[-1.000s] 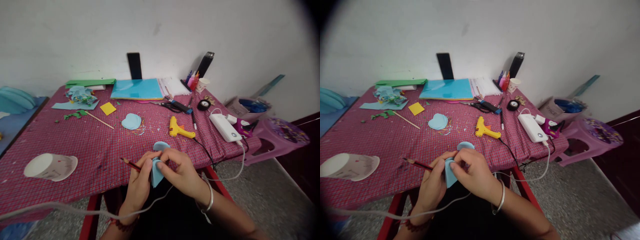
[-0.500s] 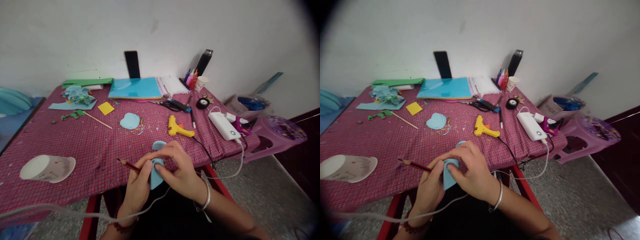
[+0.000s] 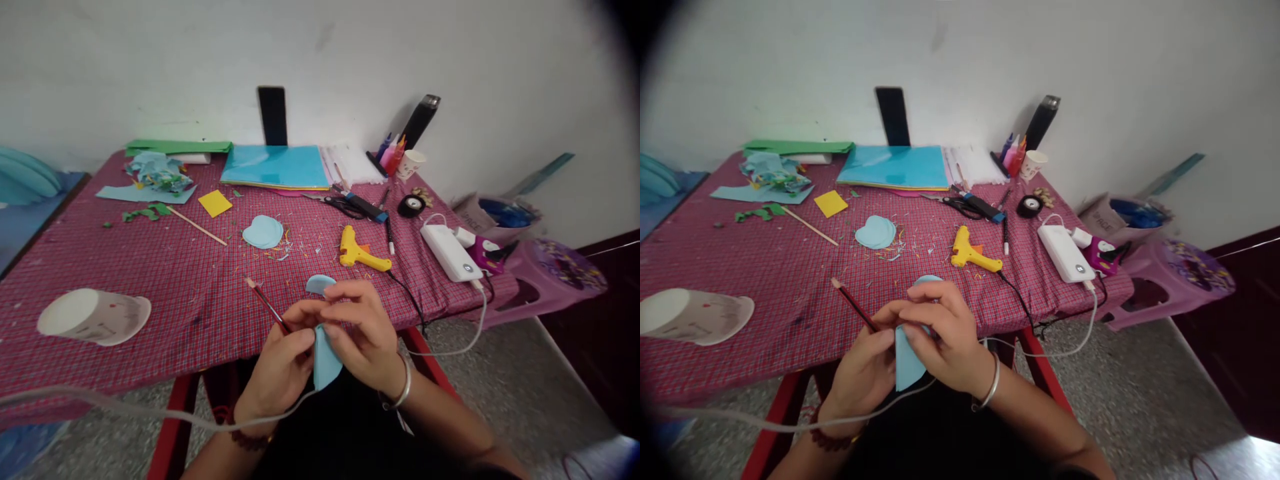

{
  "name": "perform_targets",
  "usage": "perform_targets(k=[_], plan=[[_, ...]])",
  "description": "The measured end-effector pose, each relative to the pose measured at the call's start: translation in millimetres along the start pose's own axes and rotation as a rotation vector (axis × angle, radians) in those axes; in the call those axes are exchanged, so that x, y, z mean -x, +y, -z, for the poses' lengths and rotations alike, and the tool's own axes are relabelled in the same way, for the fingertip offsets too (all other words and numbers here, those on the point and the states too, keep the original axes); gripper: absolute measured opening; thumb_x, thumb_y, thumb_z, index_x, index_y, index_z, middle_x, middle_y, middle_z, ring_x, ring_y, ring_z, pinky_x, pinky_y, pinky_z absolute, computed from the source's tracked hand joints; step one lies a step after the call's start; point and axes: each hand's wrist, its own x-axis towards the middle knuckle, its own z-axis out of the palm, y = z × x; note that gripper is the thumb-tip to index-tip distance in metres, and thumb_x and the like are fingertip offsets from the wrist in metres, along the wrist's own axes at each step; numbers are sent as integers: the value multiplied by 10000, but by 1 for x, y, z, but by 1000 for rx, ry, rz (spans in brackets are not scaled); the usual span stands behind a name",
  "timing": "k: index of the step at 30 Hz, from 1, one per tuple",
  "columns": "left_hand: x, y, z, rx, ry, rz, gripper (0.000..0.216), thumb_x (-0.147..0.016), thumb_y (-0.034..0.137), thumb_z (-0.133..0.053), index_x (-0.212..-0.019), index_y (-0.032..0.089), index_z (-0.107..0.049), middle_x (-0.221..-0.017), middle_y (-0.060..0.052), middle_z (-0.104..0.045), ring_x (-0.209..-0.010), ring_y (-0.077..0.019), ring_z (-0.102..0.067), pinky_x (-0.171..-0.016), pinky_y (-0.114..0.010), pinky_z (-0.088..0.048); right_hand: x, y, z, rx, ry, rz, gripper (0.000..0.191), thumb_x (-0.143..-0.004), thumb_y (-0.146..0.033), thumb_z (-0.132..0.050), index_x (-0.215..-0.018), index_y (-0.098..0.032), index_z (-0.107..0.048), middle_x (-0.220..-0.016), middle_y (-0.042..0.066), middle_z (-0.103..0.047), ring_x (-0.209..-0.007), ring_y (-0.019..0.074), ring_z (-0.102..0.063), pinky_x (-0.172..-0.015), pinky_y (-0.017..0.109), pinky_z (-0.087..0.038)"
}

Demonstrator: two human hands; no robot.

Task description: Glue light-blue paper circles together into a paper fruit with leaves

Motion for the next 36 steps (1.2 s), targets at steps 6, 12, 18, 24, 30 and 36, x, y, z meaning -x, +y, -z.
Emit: perform_targets(k=[6, 12, 18, 24, 30, 36], plan=[[2, -20, 3, -60, -39, -9, 272, -803, 437, -674, -951, 211, -704, -841, -25, -667, -739, -145, -588, -713, -273, -481, 8, 10, -12, -22, 128, -6, 282, -870, -77, -508, -1078, -245, -595, -1067, 64, -599, -958, 201, -582, -814, 394, -526], [9, -29, 17, -329, -56, -105, 401, -906, 457, -548, -1242, 244, -597, -1052, -57, -642, -816, -152, -552, -818, -302, -476, 7, 14, -16, -29, 149, -19, 269, -877, -83, -503, -1068, -243, -605, -1041, 57, -607, -951, 196, -587, -809, 382, -521], [8, -20, 9, -390, -117, -118, 426, -835, 354, -672, -1245, 271, -596, -856, 10, -610, -781, -129, -529, -841, -291, -460, 8, 12, -11, -174, 99, -50, 281, -905, -103, -468, -1092, -247, -619, -1046, 53, -619, -962, 189, -588, -845, 393, -510], [5, -17, 12, -335, -153, -121, 384, -815, 353, -705, -1184, 285, -625, -992, 14, -649, -870, -123, -546, -798, -239, -437, 11, 15, 1, -307, -38, -59, 314, -899, -110, -473, -1111, -265, -646, -1171, 56, -595, -1068, 203, -576, -920, 428, -488], [4, -16, 12, -325, -168, -111, 325, -829, 342, -688, -1144, 284, -632, -983, 19, -645, -877, -117, -568, -789, -233, -443, 12, 16, -1, -276, -29, -68, 265, -864, -120, -554, -1044, -288, -652, -1130, 50, -614, -1044, 211, -594, -888, 434, -516], [6, -15, 10, -388, -142, -97, 308, -847, 338, -663, -1142, 258, -623, -953, 7, -628, -857, -124, -550, -797, -257, -430, 11, 18, -2, -339, -30, -79, 192, -837, -138, -614, -984, -257, -652, -1112, 52, -624, -1023, 198, -603, -890, 418, -514]])
